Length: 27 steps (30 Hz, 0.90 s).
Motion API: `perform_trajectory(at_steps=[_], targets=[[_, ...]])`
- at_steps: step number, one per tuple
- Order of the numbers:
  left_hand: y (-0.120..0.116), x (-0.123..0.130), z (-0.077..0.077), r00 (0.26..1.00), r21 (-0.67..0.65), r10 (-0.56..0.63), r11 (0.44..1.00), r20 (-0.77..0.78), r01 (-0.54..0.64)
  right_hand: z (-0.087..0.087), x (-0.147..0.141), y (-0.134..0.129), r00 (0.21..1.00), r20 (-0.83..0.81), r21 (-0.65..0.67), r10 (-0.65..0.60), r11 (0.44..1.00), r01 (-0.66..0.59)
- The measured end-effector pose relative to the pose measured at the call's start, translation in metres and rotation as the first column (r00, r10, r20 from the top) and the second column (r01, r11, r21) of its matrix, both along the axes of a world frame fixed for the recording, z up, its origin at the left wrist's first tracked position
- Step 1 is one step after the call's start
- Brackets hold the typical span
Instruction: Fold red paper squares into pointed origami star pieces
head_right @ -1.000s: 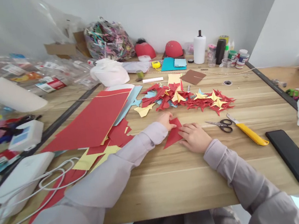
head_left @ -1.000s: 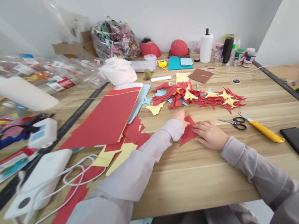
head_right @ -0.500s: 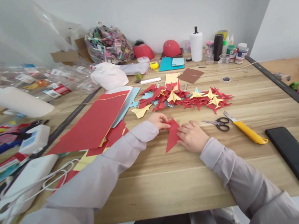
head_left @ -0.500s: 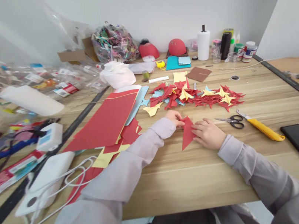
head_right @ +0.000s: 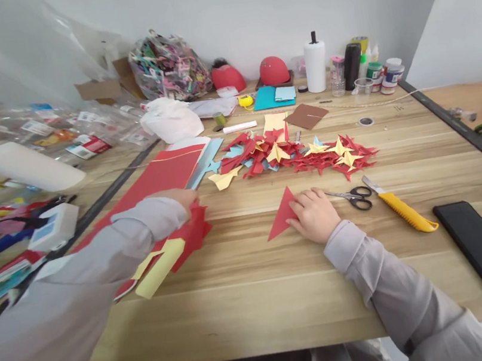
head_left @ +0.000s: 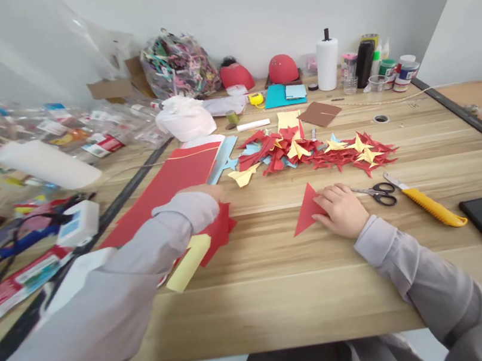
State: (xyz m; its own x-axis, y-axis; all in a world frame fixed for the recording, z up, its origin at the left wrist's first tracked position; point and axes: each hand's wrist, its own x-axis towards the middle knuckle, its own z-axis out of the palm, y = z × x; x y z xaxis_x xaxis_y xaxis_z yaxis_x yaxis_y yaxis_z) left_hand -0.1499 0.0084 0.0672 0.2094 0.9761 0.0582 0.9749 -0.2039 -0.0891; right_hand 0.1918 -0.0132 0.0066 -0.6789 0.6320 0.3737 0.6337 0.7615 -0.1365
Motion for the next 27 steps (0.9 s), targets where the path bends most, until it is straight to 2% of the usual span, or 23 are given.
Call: perform_trajectory(at_steps=[3,5,6,7,9,11,13,17,20,22,24,25,27], targets=[[-0.01,0.046,-0.005,0.999,-0.09,0.019,0.996,-0.028,-0.021,0.0,0.001,0.001,0.992,-0.051,-0.017,-0.113,0.994,0.112],[-0.018,0.091,-0.009,0.999,-0.201,-0.045,0.978,0.022,0.049,-0.002,0.002,0.003,0.98,-0.085,-0.03,-0.179,0.984,0.177],[-0.022,0.115,-0.011,0.992,-0.227,-0.107,0.966,0.067,0.12,-0.003,0.002,0.004,0.975,-0.1,-0.034,-0.2,0.98,0.197],[-0.026,0.136,-0.013,0.979,-0.224,-0.176,0.955,0.104,0.196,-0.004,0.003,0.006,0.971,-0.113,-0.037,-0.211,0.977,0.208],[-0.032,0.17,-0.017,0.966,-0.178,-0.239,0.951,0.098,0.253,-0.006,0.005,0.008,0.971,-0.129,-0.043,-0.202,0.979,0.198],[-0.035,0.19,-0.02,0.951,-0.134,-0.302,0.942,0.063,0.308,-0.008,0.006,0.009,0.974,-0.137,-0.051,-0.181,0.983,0.175],[-0.036,0.197,-0.021,0.948,-0.115,-0.315,0.941,0.041,0.318,-0.007,0.006,0.01,0.977,-0.14,-0.063,-0.159,0.986,0.151],[-0.036,0.196,-0.021,0.958,-0.089,-0.281,0.954,0.066,0.286,-0.004,0.004,0.008,0.975,-0.157,-0.088,-0.157,0.986,0.144],[-0.035,0.191,-0.021,0.966,-0.066,-0.218,0.971,0.136,0.228,-0.002,0.003,0.008,0.964,-0.209,-0.115,-0.162,0.983,0.141],[-0.034,0.188,-0.025,0.957,0.0,-0.141,0.989,0.254,0.146,-0.002,0.004,0.008,0.95,-0.267,-0.131,-0.163,0.983,0.132],[-0.033,0.185,-0.031,0.877,0.108,-0.094,0.993,0.472,0.048,-0.004,0.006,0.007,0.931,-0.324,-0.169,-0.169,0.978,0.119],[-0.033,0.184,-0.035,0.794,0.148,-0.083,0.989,0.602,-0.008,-0.004,0.006,0.007,0.918,-0.355,-0.205,-0.175,0.973,0.106],[-0.034,0.183,-0.044,0.559,0.156,-0.079,0.983,0.826,-0.092,-0.005,0.007,0.006,0.884,-0.428,-0.316,-0.187,0.948,0.048]])
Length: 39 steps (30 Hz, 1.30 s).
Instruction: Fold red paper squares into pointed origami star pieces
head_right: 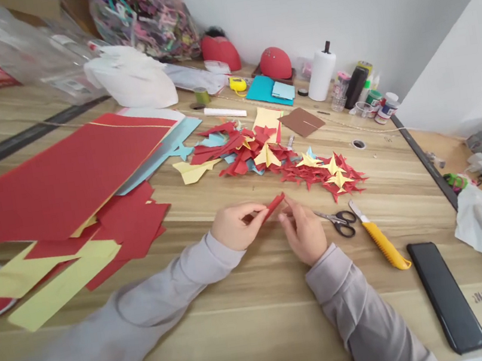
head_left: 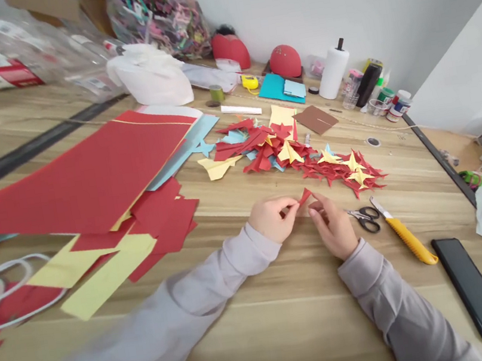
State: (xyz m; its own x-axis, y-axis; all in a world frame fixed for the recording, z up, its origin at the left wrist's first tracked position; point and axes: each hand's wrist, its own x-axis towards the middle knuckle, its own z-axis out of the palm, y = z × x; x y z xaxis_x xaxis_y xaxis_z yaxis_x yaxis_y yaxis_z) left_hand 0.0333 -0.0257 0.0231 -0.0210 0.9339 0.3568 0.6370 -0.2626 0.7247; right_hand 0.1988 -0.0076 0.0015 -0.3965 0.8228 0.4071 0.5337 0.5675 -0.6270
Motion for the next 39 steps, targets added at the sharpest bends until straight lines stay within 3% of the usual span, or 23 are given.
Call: perform_trajectory(at_steps=[2,4,7,9,12,19,26,31,39], targets=[[0.0,0.001,-0.009,0.954,-0.057,-0.023,0.998,0.3,0.042,0.0,-0.001,-0.002,0.99,-0.137,-0.119,0.026,0.992,-0.042],[0.002,0.002,-0.015,0.844,-0.152,-0.026,0.98,0.536,0.128,0.001,-0.005,-0.005,0.962,-0.268,-0.201,0.044,0.974,-0.1],[0.009,0.002,-0.017,0.653,-0.201,-0.031,0.94,0.757,0.277,0.003,-0.016,-0.005,0.922,-0.385,-0.261,0.043,0.953,-0.154],[0.014,0.0,-0.016,0.552,-0.197,-0.018,0.924,0.833,0.327,0.005,-0.023,-0.002,0.908,-0.419,-0.267,0.029,0.951,-0.154],[0.019,-0.003,-0.013,0.459,-0.213,0.034,0.914,0.888,0.345,0.008,-0.032,0.003,0.916,-0.399,-0.254,0.036,0.956,-0.148],[0.022,-0.006,-0.014,0.244,-0.288,0.203,0.873,0.948,0.394,0.011,-0.026,-0.001,0.937,-0.27,-0.189,0.222,0.942,-0.277],[0.022,-0.01,-0.011,0.152,-0.262,0.215,0.848,0.965,0.462,0.016,-0.025,-0.003,0.935,-0.23,-0.164,0.27,0.936,-0.311],[0.023,-0.012,-0.014,0.147,-0.237,0.188,0.845,0.971,0.479,0.019,-0.025,-0.003,0.934,-0.223,-0.15,0.277,0.938,-0.314],[0.024,-0.011,-0.013,0.17,-0.265,0.207,0.83,0.963,0.491,0.009,-0.024,-0.003,0.934,-0.329,-0.183,0.14,0.961,-0.208]])
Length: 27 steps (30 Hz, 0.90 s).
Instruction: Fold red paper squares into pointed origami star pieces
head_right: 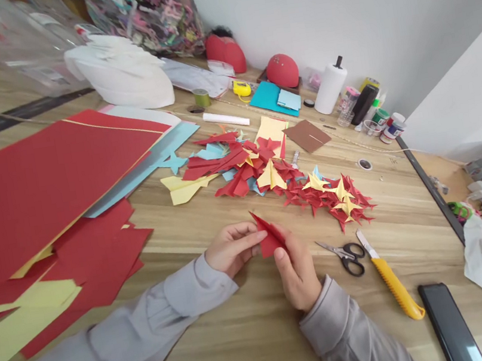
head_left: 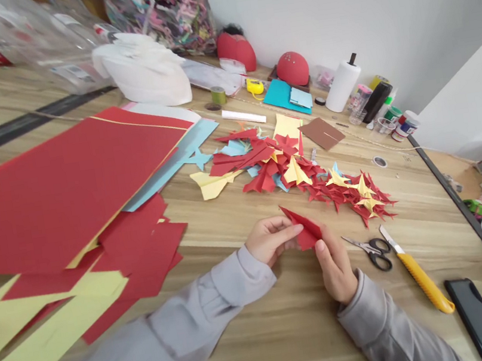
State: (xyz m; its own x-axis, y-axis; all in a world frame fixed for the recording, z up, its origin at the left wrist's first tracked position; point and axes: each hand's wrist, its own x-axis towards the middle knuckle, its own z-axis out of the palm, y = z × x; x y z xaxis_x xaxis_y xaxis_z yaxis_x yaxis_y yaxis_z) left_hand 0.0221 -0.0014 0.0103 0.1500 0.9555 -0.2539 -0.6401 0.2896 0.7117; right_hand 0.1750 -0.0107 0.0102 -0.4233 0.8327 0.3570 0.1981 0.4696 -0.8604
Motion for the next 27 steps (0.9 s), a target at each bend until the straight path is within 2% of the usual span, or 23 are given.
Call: perform_trajectory(at_steps=[6,10,12,19,22,25,27], targets=[[-0.003,-0.001,0.0,0.998,0.007,0.02,1.0,-0.066,-0.02,-0.004,-0.006,0.004,0.974,-0.173,-0.254,-0.143,0.962,0.096],[-0.006,-0.003,-0.002,0.996,0.035,0.011,0.999,-0.085,-0.008,-0.002,-0.01,0.007,0.944,-0.183,-0.328,-0.275,0.922,0.205],[-0.006,-0.004,-0.002,0.995,0.037,-0.012,0.999,-0.102,0.016,0.0,-0.01,0.008,0.939,-0.172,-0.363,-0.298,0.905,0.221],[0.001,-0.008,0.004,0.994,0.111,0.091,0.99,-0.066,-0.083,-0.001,-0.009,0.009,0.962,-0.085,-0.303,-0.261,0.926,0.225],[0.004,-0.009,0.002,0.977,0.12,0.099,0.99,-0.19,-0.077,-0.002,-0.01,0.009,0.96,-0.075,-0.296,-0.27,0.925,0.237],[0.007,-0.01,0.001,0.925,0.116,0.151,0.986,-0.349,-0.117,-0.003,-0.01,0.008,0.962,-0.077,-0.323,-0.264,0.919,0.226],[0.008,-0.01,0.001,0.914,0.095,0.169,0.985,-0.37,-0.143,-0.002,-0.011,0.008,0.964,-0.091,-0.327,-0.249,0.922,0.208]])
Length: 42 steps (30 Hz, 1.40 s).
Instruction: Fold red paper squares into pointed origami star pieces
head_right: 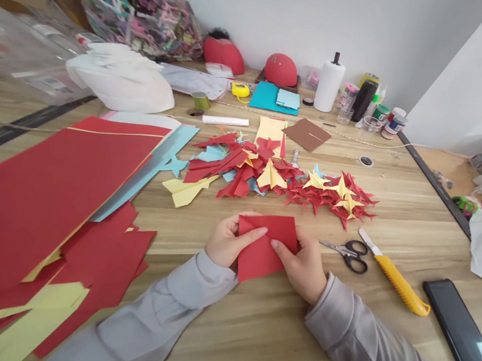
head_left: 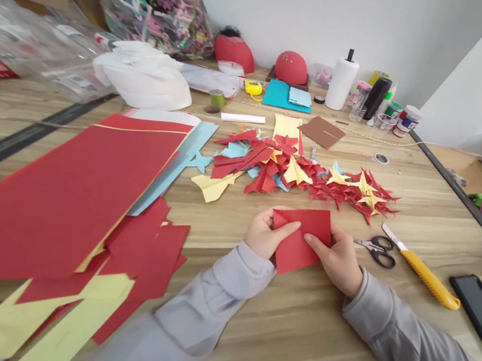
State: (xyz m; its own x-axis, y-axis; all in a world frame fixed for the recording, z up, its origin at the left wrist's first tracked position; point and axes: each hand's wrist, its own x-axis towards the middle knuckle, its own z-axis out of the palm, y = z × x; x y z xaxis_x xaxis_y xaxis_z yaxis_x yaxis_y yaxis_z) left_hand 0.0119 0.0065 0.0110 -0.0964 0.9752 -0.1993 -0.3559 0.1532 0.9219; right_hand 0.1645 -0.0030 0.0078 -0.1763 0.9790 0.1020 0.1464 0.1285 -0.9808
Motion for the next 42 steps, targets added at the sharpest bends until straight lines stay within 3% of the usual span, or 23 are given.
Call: perform_trajectory(at_steps=[10,14,16,19,24,29,33,37,39,42], targets=[[0.004,-0.004,0.002,0.978,-0.109,0.0,0.994,0.21,0.024,0.004,0.003,0.0,0.996,-0.01,-0.021,0.084,0.996,-0.084],[0.004,-0.004,0.003,0.97,-0.011,0.045,0.999,0.237,-0.044,0.001,0.004,0.004,0.997,-0.071,-0.13,-0.04,0.991,0.031],[0.003,-0.004,0.002,0.986,0.126,0.053,0.989,0.16,-0.074,0.0,0.005,0.006,0.987,-0.122,-0.173,-0.101,0.982,0.079],[-0.001,-0.005,-0.001,0.999,0.336,0.009,0.942,-0.045,0.007,-0.002,0.005,0.009,0.983,-0.157,-0.178,-0.1,0.981,0.071],[0.0,-0.008,-0.003,0.971,0.405,-0.044,0.904,-0.234,0.139,-0.006,0.007,0.009,0.987,-0.155,-0.155,-0.037,0.988,0.013],[0.005,-0.013,0.001,0.956,0.324,-0.046,0.935,-0.29,0.143,-0.008,0.012,0.013,0.975,-0.204,-0.068,-0.087,0.995,0.074],[0.008,-0.016,0.002,0.957,0.244,0.007,0.968,-0.29,0.066,-0.004,0.02,0.018,0.988,-0.126,0.128,-0.092,0.986,0.108],[0.009,-0.018,-0.002,0.958,0.245,-0.016,0.965,-0.285,0.089,-0.002,0.022,0.021,0.992,0.114,0.329,0.059,0.94,-0.094],[0.008,-0.019,-0.006,0.946,0.282,-0.046,0.949,-0.321,0.142,-0.001,0.022,0.021,0.977,0.178,0.337,0.12,0.925,-0.175],[0.006,-0.019,-0.01,0.924,0.34,-0.093,0.912,-0.37,0.228,-0.002,0.02,0.02,0.977,0.157,0.319,0.144,0.929,-0.189]])
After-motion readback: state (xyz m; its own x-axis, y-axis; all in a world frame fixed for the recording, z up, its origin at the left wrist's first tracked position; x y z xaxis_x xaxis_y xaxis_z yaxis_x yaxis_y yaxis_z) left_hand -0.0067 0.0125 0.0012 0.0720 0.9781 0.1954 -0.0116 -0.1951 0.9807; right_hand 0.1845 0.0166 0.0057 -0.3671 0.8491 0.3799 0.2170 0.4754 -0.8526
